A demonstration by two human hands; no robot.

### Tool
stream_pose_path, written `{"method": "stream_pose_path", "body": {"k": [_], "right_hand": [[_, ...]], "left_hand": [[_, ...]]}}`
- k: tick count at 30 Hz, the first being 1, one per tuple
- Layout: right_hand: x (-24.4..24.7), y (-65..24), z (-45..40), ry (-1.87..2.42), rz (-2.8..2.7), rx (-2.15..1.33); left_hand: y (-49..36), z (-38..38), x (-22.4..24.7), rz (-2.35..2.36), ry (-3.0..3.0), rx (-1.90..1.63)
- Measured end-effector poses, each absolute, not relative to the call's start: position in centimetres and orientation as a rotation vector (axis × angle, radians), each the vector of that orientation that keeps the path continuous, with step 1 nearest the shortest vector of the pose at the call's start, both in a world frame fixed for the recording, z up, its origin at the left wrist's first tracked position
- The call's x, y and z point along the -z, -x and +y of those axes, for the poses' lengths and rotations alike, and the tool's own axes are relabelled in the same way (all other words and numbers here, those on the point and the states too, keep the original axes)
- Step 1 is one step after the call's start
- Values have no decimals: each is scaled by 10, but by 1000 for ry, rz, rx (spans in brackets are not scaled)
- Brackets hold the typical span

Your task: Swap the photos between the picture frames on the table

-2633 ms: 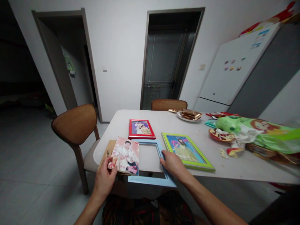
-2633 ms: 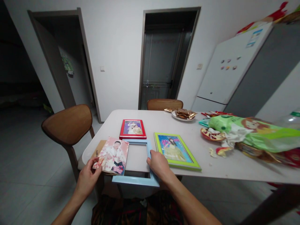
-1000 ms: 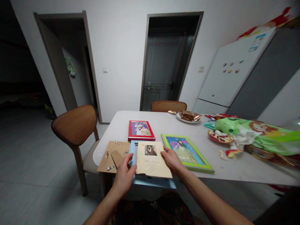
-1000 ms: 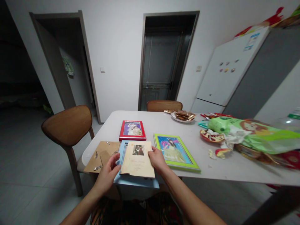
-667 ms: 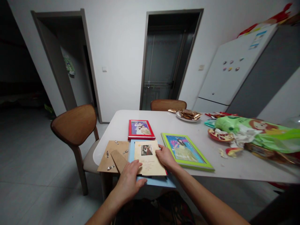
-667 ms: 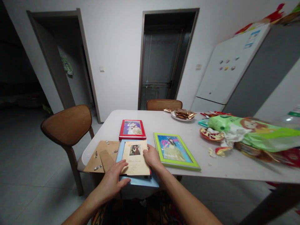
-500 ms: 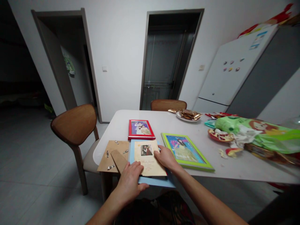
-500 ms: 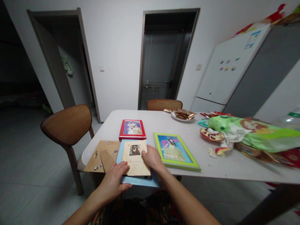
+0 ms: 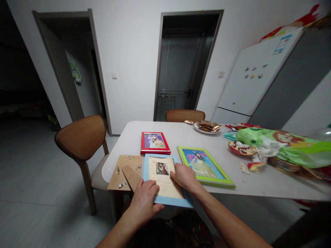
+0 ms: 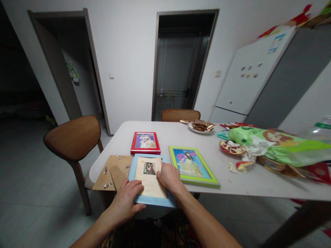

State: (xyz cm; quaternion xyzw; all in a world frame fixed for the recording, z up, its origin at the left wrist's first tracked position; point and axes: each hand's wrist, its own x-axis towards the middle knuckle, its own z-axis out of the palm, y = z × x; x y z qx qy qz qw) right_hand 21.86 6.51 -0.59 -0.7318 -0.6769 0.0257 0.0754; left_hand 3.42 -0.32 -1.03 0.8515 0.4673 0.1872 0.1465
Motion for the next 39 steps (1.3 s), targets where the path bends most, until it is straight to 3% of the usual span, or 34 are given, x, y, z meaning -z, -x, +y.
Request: {"method": "stream_pose_path", "body": {"k": [13,22,29,39], "right_hand": [[12,-222,70,2151,-2083,-9],[6,-141,49,1438,-2315,-100],[12,-91,41,1299,-2412,-157],[-2,-161,18,1131,-2231,-271]], "left_hand": [[-31,-6,9,1290,-2468,-577],[66,20,34,1876,-2300,-657],[88,32,49,1928,-2256,-717],[37,14,20,1688,-2318,-936]]}}
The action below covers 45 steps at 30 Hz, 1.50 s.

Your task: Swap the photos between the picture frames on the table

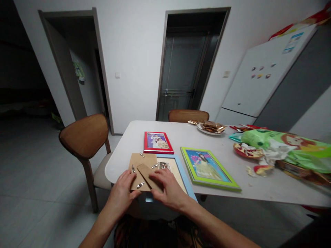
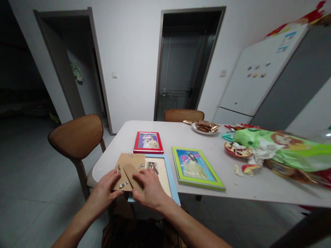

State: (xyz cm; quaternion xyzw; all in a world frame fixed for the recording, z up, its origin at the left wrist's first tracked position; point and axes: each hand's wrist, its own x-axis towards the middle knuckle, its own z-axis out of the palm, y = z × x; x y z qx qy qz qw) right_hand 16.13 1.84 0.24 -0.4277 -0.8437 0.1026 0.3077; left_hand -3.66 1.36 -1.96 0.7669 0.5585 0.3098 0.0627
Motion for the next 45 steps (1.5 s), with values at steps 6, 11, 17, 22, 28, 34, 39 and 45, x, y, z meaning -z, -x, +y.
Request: {"method": "stream_pose_path", "body": {"k": [6,11,17,22,28,34,39,45], "right_hand": [[6,-227,5,1269,-2197,-262],[13,-246,7,1389,-2204,-226],[24,-238,10,1401,-2234,-115],[26,-236,10,1417,-2229,-69],[27,-239,7,1405,-2234,-88],[23,-243,22,1412,-2232,-59],[22,-241,45,1612,-2239,111],[25,-237,52,1642,-2245,120]], "left_hand": [[-20,9,14,1462,-2354,-779],[-39,11,13,1460,-2359,-674],[-38,10,16,1440,-2459,-649],[-31,7,23,1394,-2444,-615],[-27,4,25,1382,-2403,-614],[-28,5,21,1351,-2402,-615],[-28,5,21,1351,-2438,-574],[-28,4,23,1398,-2457,-585]]}}
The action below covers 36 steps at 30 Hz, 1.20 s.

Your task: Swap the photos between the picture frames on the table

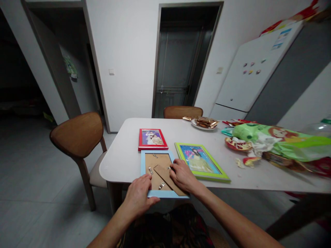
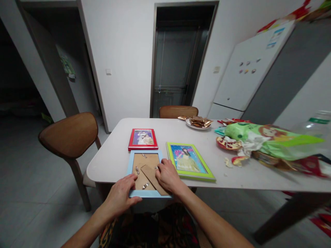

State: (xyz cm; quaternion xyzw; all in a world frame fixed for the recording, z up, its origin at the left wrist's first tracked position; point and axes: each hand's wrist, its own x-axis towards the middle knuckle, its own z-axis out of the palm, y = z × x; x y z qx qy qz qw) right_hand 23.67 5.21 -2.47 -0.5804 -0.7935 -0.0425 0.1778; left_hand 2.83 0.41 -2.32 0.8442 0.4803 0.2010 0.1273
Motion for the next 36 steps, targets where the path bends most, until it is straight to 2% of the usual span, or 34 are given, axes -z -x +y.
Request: {"method": "stream_pose_path", "body": {"k": [8,15,36], "right_hand": [[22,-237,42,1579,-2252,98],[14,-222,3,1187,-2429,-70],[8,-222,-2,1100,-2607,-88]], "left_hand": [[-28,3,22,1398,-2395,-605],[-28,4,27,1398,-2380,-621],[-26,4,25,1374,-2346,-614]]}}
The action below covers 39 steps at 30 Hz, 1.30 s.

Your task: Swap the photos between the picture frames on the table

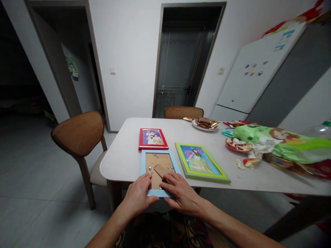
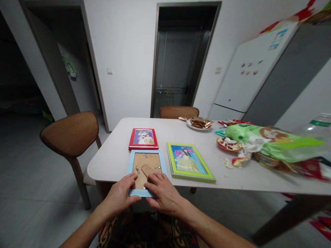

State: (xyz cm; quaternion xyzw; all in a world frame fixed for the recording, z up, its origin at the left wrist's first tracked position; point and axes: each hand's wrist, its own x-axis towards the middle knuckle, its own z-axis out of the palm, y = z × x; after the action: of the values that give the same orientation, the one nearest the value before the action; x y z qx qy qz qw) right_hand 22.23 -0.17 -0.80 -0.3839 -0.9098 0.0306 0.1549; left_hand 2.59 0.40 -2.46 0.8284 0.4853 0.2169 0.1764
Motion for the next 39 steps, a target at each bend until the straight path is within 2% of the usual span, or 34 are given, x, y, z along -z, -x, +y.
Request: {"method": "stream_pose_path", "body": {"k": [12,21,28,39], "right_hand": [[7,-223,0,1078,-2605,-129],[15,-178,51,1308,-2448,-88],[18,-167,55,1205,-2432,-189],[23,-171,59,1160,-2482,-153]], "left_hand": [[-22,7,25,1365,-2352,-648],[-21,11,30,1310,-2323,-712],[-21,11,32,1291,-2313,-760],[-20,11,31,1277,-2298,-755]]}}
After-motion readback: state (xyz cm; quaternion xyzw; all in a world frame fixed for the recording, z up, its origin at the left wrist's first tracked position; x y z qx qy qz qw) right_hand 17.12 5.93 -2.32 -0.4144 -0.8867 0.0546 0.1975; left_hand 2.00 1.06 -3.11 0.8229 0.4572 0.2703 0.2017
